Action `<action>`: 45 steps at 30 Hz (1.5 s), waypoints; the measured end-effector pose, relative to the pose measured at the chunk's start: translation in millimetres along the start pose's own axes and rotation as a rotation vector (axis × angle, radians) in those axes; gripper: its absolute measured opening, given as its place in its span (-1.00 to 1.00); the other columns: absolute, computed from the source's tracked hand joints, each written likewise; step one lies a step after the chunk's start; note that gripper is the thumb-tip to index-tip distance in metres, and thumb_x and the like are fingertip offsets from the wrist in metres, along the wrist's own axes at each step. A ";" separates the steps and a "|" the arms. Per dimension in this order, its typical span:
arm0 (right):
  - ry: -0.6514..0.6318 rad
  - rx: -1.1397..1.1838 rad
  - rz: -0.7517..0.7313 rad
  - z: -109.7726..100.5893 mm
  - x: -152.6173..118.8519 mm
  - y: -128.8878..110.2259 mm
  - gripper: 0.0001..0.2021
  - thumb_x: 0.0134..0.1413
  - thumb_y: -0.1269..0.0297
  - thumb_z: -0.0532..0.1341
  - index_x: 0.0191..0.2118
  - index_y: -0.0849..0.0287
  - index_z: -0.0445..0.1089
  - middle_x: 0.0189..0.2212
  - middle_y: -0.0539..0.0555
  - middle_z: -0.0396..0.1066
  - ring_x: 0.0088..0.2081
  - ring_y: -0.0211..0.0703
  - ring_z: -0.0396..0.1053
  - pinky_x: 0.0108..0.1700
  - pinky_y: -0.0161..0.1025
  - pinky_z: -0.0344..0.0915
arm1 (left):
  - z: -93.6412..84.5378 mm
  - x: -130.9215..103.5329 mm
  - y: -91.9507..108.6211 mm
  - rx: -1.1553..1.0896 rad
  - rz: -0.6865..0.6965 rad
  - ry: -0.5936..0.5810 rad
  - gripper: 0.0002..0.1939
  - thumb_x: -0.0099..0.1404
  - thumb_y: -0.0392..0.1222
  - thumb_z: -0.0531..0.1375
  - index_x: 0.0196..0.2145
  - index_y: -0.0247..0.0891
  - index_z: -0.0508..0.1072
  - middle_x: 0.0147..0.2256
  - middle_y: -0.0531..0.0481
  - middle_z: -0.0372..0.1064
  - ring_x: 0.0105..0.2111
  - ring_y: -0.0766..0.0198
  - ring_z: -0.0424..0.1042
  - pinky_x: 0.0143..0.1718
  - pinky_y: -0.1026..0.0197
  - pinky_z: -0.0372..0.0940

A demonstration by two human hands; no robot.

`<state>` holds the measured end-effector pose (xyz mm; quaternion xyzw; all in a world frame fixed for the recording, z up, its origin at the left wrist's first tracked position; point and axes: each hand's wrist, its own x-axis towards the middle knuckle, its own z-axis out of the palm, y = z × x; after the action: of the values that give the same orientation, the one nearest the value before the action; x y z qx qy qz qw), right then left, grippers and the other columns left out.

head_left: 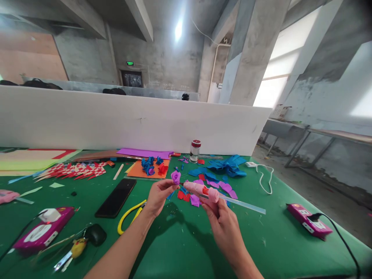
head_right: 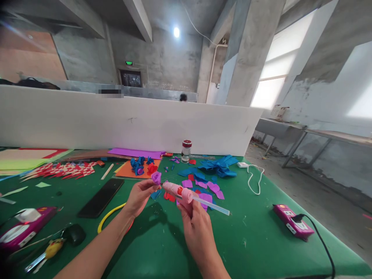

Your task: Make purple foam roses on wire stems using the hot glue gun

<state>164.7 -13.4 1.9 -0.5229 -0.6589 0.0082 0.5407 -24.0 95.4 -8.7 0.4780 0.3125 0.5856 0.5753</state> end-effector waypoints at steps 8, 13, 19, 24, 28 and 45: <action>-0.012 -0.023 -0.045 1.8 -1.2 2.2 -0.75 0.25 0.22 0.07 -0.05 0.21 0.32 -0.22 0.18 0.54 -0.22 -0.04 0.53 -0.22 -0.24 0.44 | -0.7 0.3 -1.0 0.014 0.006 -0.010 -0.77 -0.12 -0.21 0.45 -0.44 -0.27 0.60 -0.46 -0.04 0.55 -0.42 0.29 0.47 -0.28 0.28 0.31; -0.038 -0.022 -0.025 2.2 -0.8 3.1 -0.71 0.26 0.21 0.06 0.01 0.20 0.31 -0.13 0.22 0.51 -0.14 0.01 0.50 -0.14 -0.18 0.44 | -0.5 -0.7 -0.5 0.020 0.009 -0.013 -0.78 -0.11 -0.22 0.45 -0.43 -0.28 0.60 -0.45 -0.05 0.55 -0.41 0.27 0.47 -0.29 0.27 0.31; -0.067 -0.013 -0.008 2.6 -1.7 5.4 -0.67 0.27 0.21 0.05 0.07 0.19 0.28 -0.06 0.24 0.48 -0.08 0.02 0.48 -0.07 -0.13 0.42 | 0.3 -1.2 1.6 0.019 0.009 -0.009 -0.76 -0.13 -0.20 0.46 -0.44 -0.28 0.60 -0.46 -0.06 0.55 -0.42 0.26 0.47 -0.27 0.24 0.31; -0.052 -0.036 -0.021 1.4 -0.7 3.8 -0.69 0.27 0.21 0.04 0.05 0.20 0.28 -0.11 0.22 0.50 -0.11 0.01 0.49 -0.10 -0.15 0.42 | -0.4 -0.7 0.4 0.025 0.009 -0.007 -0.77 -0.12 -0.20 0.45 -0.43 -0.27 0.60 -0.45 -0.04 0.55 -0.42 0.26 0.48 -0.27 0.24 0.31; -0.053 -0.033 -0.024 1.1 -1.4 3.4 -0.70 0.26 0.23 0.05 0.04 0.20 0.28 -0.11 0.21 0.50 -0.13 0.00 0.50 -0.12 -0.16 0.43 | -0.3 -0.4 -0.4 0.019 0.015 -0.012 -0.78 -0.11 -0.21 0.45 -0.43 -0.28 0.59 -0.46 -0.04 0.55 -0.42 0.26 0.48 -0.26 0.24 0.31; -0.008 -0.021 -0.010 -2.1 -0.4 -0.6 -0.71 0.25 0.24 0.06 0.03 0.19 0.29 -0.11 0.21 0.50 -0.12 0.00 0.50 -0.15 -0.19 0.43 | 0.2 -0.2 -0.2 0.021 0.010 0.006 -0.75 -0.14 -0.21 0.46 -0.44 -0.27 0.59 -0.45 -0.05 0.55 -0.42 0.23 0.49 -0.27 0.21 0.32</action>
<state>165.7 -15.1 2.9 -0.5252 -0.6637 0.0005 0.5325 -23.7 95.2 -8.9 0.4838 0.3179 0.5865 0.5664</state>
